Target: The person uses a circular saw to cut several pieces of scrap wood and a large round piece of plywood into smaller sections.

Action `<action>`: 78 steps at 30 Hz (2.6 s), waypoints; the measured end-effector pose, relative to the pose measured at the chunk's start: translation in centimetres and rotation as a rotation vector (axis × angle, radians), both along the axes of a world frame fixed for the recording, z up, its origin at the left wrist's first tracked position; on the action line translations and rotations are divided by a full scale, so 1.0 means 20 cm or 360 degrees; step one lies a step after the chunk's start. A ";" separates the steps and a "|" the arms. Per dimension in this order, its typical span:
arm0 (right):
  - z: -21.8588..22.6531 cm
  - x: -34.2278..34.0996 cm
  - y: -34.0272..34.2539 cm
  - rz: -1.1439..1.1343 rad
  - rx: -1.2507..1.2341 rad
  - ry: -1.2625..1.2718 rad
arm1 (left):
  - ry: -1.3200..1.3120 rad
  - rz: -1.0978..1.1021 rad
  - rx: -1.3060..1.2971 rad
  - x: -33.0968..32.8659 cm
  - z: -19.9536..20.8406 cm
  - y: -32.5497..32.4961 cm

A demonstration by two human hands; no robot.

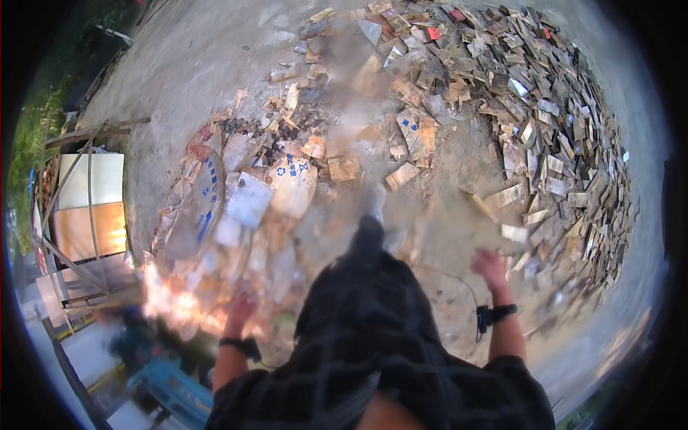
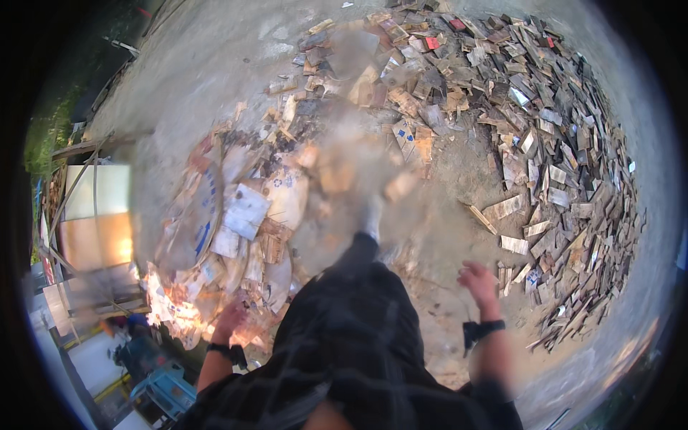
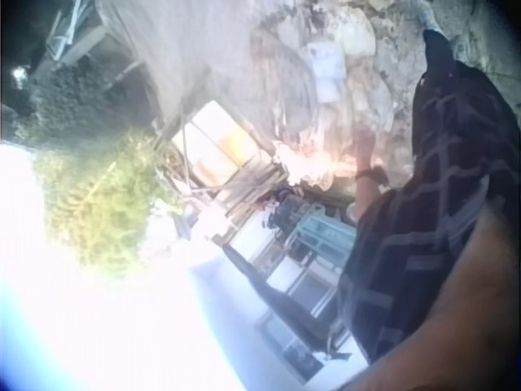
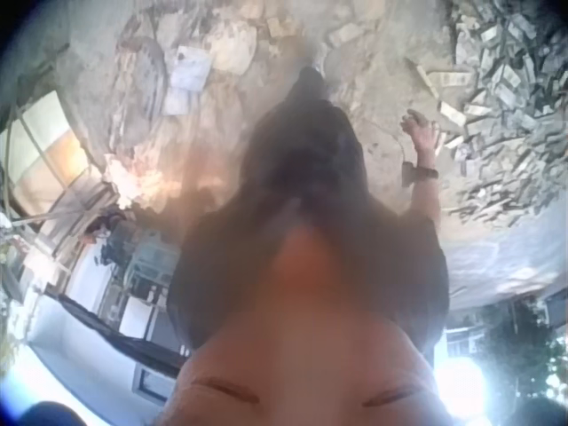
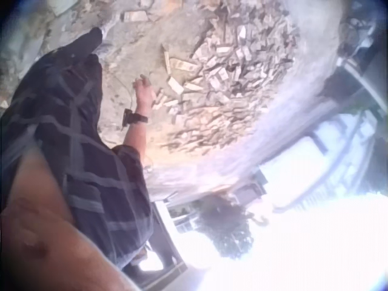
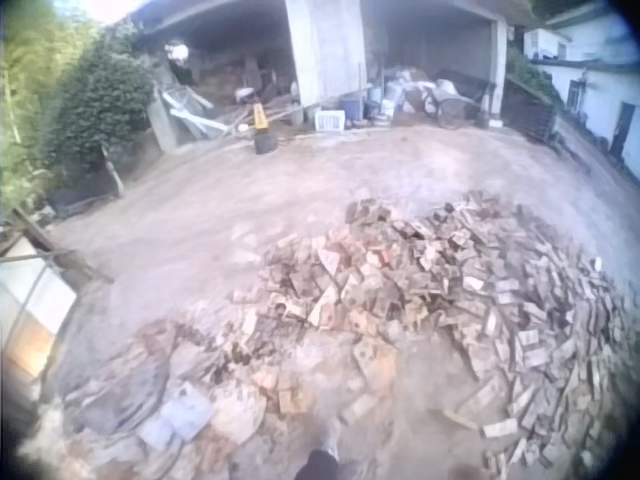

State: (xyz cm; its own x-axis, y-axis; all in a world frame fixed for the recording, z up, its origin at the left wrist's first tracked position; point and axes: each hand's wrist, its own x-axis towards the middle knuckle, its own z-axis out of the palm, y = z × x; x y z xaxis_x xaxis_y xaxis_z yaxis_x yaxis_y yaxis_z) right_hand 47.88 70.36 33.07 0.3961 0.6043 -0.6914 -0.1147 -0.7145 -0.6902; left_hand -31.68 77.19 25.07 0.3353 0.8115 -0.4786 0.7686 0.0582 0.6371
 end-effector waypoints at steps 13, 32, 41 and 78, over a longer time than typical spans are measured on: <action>0.06 -0.25 -0.21 -0.0324 -0.0752 0.0170 | -0.0164 0.0495 -0.0435 0.55 0.23 0.83; 0.18 -0.40 0.43 -0.0312 -0.0516 0.0099 | 0.0038 0.0484 -0.0503 0.58 0.32 1.55; 0.16 -0.15 0.69 -0.0209 -0.0259 0.0149 | -0.0076 0.0667 -0.0514 0.56 0.28 1.18; 0.12 0.51 0.58 -0.0172 -0.0628 -0.0013 | 0.0045 0.0106 -0.0503 1.25 0.01 1.62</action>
State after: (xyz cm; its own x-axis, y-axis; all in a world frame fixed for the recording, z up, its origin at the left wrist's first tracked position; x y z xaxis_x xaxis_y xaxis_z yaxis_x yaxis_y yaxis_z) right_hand 58.18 81.87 35.39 0.4492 0.2478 -0.8583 -0.1994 -0.9087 -0.3667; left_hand -6.70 109.67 25.27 0.2695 0.6407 -0.7189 0.7736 0.3005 0.5578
